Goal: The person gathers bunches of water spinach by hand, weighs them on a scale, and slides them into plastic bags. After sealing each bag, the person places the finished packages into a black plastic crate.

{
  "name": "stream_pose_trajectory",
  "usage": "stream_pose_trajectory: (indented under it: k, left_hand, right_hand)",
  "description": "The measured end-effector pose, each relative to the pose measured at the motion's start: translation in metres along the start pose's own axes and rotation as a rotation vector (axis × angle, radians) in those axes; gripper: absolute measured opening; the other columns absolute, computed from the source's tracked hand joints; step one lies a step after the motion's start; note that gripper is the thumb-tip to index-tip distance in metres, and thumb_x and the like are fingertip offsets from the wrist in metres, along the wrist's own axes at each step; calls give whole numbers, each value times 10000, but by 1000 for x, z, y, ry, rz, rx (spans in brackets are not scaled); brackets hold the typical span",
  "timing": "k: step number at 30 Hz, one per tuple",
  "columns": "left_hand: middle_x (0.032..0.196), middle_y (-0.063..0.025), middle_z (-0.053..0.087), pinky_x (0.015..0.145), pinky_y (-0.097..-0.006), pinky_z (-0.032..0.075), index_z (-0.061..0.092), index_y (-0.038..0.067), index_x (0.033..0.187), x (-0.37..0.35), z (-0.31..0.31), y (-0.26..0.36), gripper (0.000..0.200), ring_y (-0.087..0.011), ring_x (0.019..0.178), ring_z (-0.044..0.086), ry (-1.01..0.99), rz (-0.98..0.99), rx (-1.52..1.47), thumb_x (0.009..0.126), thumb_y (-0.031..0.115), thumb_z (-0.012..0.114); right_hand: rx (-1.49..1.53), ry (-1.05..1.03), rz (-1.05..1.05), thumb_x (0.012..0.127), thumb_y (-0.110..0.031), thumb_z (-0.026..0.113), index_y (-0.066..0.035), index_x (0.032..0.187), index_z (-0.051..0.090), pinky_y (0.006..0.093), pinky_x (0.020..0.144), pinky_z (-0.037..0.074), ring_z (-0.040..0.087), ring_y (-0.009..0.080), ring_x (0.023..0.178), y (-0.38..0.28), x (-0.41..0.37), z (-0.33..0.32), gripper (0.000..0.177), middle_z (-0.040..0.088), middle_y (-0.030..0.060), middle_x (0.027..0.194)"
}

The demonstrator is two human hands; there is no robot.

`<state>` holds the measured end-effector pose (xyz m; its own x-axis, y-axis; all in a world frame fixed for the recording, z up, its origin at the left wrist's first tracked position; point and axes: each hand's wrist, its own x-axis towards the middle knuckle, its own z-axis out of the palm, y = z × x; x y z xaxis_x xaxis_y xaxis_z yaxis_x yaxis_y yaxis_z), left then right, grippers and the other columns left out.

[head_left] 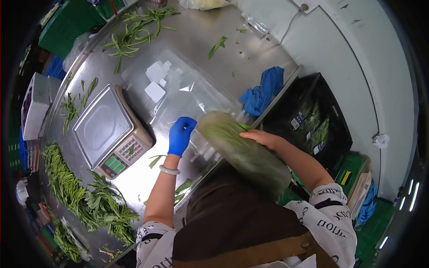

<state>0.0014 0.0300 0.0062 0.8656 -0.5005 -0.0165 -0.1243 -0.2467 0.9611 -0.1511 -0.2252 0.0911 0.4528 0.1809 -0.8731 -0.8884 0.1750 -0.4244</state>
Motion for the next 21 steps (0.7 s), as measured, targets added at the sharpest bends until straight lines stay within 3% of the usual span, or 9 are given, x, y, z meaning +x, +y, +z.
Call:
stream_pose_trajectory:
  k: [2,5,8,11,12,15,16,19,21]
  left_hand:
    - [952,-134,643,817,-382,442,638,46,879,4,15,11,95,-322,906,567,141,248,189,789,73,641]
    - [992,-110,639,857,-363,440,627,50,861,10,37,59,55,-273,966,581,195,344,36,812,74,619]
    - [1041,-119,627,924,-408,420,624,65,894,2,49,100,108,-320,1007,569,-255,529,129,790,94,629]
    - [1057,-89,633,968,-416,396,640,87,953,26,33,85,158,-318,1019,567,-34,563,143,801,130,637]
    - [1079,-84,632,991,-436,379,647,90,1016,27,22,93,214,-324,1032,565,139,454,367,814,159,642]
    - [1011,-123,644,984,-410,375,639,78,1035,24,24,115,269,-335,1049,556,-141,417,263,787,173,678]
    - [1075,-155,621,1019,-410,344,625,57,1071,20,25,126,299,-359,1112,521,-334,343,145,794,160,674]
    - [1163,-170,580,1031,-412,334,562,19,1175,9,21,127,400,-337,1154,501,344,416,202,811,151,664]
    - [1255,-164,517,1012,-362,363,363,-29,1341,6,10,106,640,-252,1159,494,673,110,98,826,186,677]
  right_hand:
    - [-27,-23,-7,891,-415,570,-29,1270,506,306,839,495,596,163,1001,-6,3,8,544,590,87,1158]
    - [-24,-60,-66,900,-421,545,-32,1252,525,308,826,501,608,173,977,-16,21,21,525,598,91,1142]
    - [50,-18,-179,915,-382,530,-22,1246,525,304,868,482,599,177,1007,-31,43,19,489,601,96,1145]
    - [93,34,-320,922,-349,526,-15,1239,522,302,884,474,593,171,1015,-41,40,29,461,601,102,1146]
    - [111,105,-341,916,-330,543,-12,1253,508,302,879,475,594,172,1005,-59,13,52,464,598,102,1149]
    - [38,-6,-478,911,-328,560,-5,1302,464,298,892,462,572,169,1043,-47,56,34,516,580,89,1179]
    - [71,-1,-532,905,-328,571,-4,1303,463,298,897,458,564,169,1056,-42,61,34,525,576,88,1185]
    - [158,71,-627,885,-322,604,4,1297,465,299,908,448,544,170,1089,-49,65,46,543,567,88,1199]
    - [215,210,-573,867,-309,626,11,1280,476,300,912,443,536,173,1100,-67,53,70,544,563,93,1204]
